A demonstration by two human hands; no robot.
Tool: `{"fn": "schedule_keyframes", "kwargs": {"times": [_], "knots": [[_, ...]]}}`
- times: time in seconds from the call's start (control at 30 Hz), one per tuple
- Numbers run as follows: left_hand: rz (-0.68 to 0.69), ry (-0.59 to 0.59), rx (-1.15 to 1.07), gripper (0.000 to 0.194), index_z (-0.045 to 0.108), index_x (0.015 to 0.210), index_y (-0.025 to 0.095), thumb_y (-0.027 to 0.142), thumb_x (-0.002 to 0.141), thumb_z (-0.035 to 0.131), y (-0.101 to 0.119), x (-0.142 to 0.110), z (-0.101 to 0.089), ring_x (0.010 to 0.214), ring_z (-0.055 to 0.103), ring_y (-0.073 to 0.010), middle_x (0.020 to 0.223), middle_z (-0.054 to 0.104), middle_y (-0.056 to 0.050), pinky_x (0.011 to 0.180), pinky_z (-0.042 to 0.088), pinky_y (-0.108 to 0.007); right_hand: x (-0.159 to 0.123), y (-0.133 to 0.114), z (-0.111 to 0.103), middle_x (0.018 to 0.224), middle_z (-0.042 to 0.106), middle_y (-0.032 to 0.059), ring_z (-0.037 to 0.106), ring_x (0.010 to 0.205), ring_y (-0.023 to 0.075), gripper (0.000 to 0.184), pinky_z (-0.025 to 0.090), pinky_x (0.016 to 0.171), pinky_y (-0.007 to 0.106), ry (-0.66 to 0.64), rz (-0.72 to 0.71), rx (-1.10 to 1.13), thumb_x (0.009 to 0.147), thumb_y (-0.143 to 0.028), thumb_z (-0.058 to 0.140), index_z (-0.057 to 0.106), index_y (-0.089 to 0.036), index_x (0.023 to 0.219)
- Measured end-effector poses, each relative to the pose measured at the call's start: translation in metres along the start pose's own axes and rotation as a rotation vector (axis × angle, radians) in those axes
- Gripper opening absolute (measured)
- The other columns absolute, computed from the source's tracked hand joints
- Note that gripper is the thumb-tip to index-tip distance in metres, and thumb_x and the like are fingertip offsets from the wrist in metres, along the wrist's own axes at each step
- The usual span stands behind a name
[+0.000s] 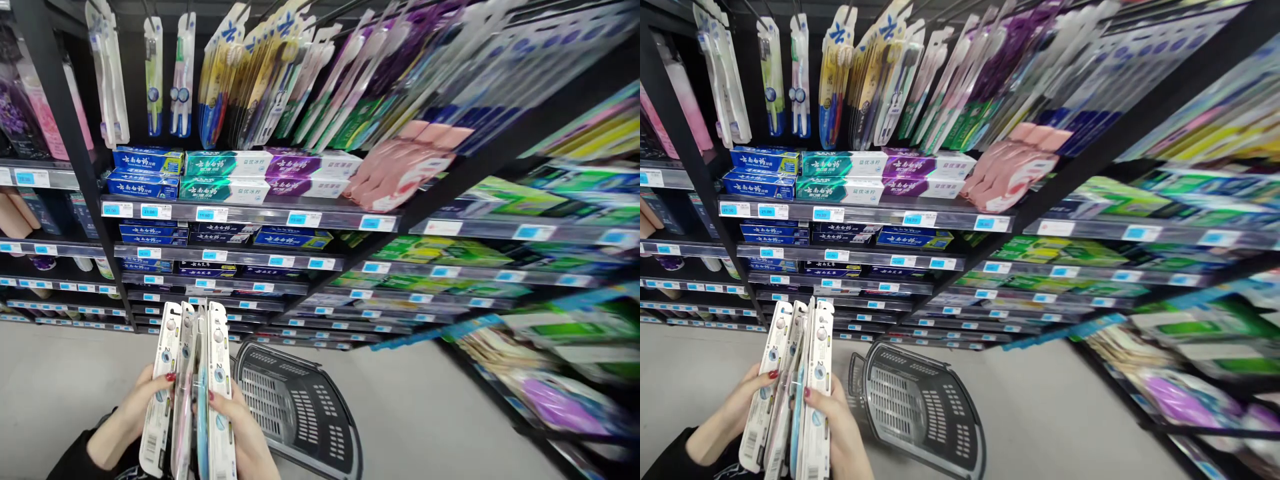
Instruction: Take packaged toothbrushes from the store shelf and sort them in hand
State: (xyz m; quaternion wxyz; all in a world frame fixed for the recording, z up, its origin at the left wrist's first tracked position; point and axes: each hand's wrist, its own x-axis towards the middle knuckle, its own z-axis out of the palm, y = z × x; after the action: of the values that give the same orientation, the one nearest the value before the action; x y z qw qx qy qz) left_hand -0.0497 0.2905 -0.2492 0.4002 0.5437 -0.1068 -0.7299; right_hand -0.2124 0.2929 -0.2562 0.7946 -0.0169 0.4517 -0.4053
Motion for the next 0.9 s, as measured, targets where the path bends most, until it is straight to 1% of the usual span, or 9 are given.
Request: {"fn": "schedule_keyframes", "kwargs": {"times": [0.07,0.17,0.3,0.47,0.53,0.6,0.7,0.8,0.9], "knots": [[-0.013,0.001,-0.012,0.033,0.062,0.084,0.014,0.031,0.059,0.077,0.000,0.001,0.001,0.064,0.058,-0.0188,0.073,0.064,-0.005,0.060,0.046,-0.028,-0.002,-0.003,0.000,0.073,0.065,0.0026,0.063,0.061,0.0226,0.049,0.048,0.063,0.036,0.000,0.014,0.003,0.048,-0.020,0.078,0.055,-0.018,0.090],[0.066,-0.099,0.054,0.029,0.061,0.082,0.012,0.029,0.064,0.075,0.001,0.004,0.002,0.053,0.051,-0.0122,0.064,0.060,-0.003,0.050,0.041,-0.022,-0.003,-0.007,0.004,0.076,0.065,0.0030,0.063,0.065,0.0232,0.048,0.048,0.065,0.036,0.017,0.005,-0.008,0.048,-0.020,0.078,0.054,-0.018,0.090],[0.083,-0.152,0.099,0.026,0.060,0.083,0.011,0.030,0.069,0.072,0.001,0.008,0.002,0.050,0.048,-0.0100,0.063,0.058,-0.002,0.047,0.038,-0.021,-0.003,-0.010,0.008,0.077,0.066,0.0046,0.063,0.065,0.0242,0.051,0.048,0.063,0.036,0.010,0.002,-0.051,0.046,-0.020,0.079,0.056,-0.018,0.091],[0.101,-0.163,0.144,0.030,0.060,0.076,0.010,0.036,0.068,0.071,0.002,0.010,0.001,0.048,0.046,-0.0096,0.057,0.054,-0.001,0.047,0.037,-0.021,-0.001,-0.012,0.008,0.078,0.066,0.0054,0.062,0.064,0.0228,0.053,0.048,0.064,0.035,-0.009,0.010,-0.096,0.048,-0.021,0.079,0.056,-0.016,0.095],[0.096,-0.150,0.135,0.032,0.059,0.078,0.011,0.039,0.067,0.071,0.001,0.011,0.002,0.050,0.046,-0.0100,0.058,0.055,-0.001,0.048,0.038,-0.021,0.002,-0.012,0.007,0.079,0.066,0.0056,0.063,0.067,0.0235,0.053,0.048,0.065,0.035,-0.017,0.009,-0.088,0.048,-0.021,0.078,0.056,-0.016,0.096],[0.101,-0.103,0.113,0.036,0.057,0.081,0.012,0.042,0.066,0.071,0.000,0.013,0.002,0.051,0.047,-0.0108,0.059,0.055,0.000,0.049,0.039,-0.022,0.007,-0.011,0.007,0.080,0.066,0.0059,0.063,0.069,0.0236,0.051,0.048,0.067,0.036,-0.025,-0.003,-0.074,0.049,-0.021,0.078,0.056,-0.016,0.094],[0.156,-0.034,0.132,0.041,0.054,0.083,0.013,0.046,0.065,0.070,-0.002,0.016,0.002,0.051,0.047,-0.0117,0.059,0.054,0.001,0.049,0.040,-0.023,0.012,-0.010,0.008,0.080,0.066,0.0055,0.063,0.069,0.0225,0.045,0.048,0.069,0.034,-0.016,-0.014,-0.071,0.050,-0.022,0.078,0.056,-0.016,0.090],[0.208,-0.029,0.205,0.043,0.054,0.083,0.013,0.049,0.065,0.069,-0.002,0.018,0.002,0.051,0.047,-0.0116,0.061,0.054,0.000,0.048,0.041,-0.024,0.014,-0.008,0.008,0.080,0.066,0.0049,0.063,0.069,0.0215,0.043,0.047,0.068,0.033,-0.021,-0.016,-0.069,0.053,-0.022,0.077,0.055,-0.016,0.091],[0.200,-0.029,0.238,0.046,0.052,0.082,0.012,0.052,0.065,0.067,0.000,0.017,0.004,0.049,0.046,-0.0115,0.058,0.053,0.001,0.046,0.042,-0.024,0.016,-0.007,0.002,0.083,0.066,0.0051,0.063,0.070,0.0210,0.046,0.047,0.068,0.032,-0.077,0.006,-0.054,0.055,-0.019,0.075,0.055,-0.016,0.095]]}}
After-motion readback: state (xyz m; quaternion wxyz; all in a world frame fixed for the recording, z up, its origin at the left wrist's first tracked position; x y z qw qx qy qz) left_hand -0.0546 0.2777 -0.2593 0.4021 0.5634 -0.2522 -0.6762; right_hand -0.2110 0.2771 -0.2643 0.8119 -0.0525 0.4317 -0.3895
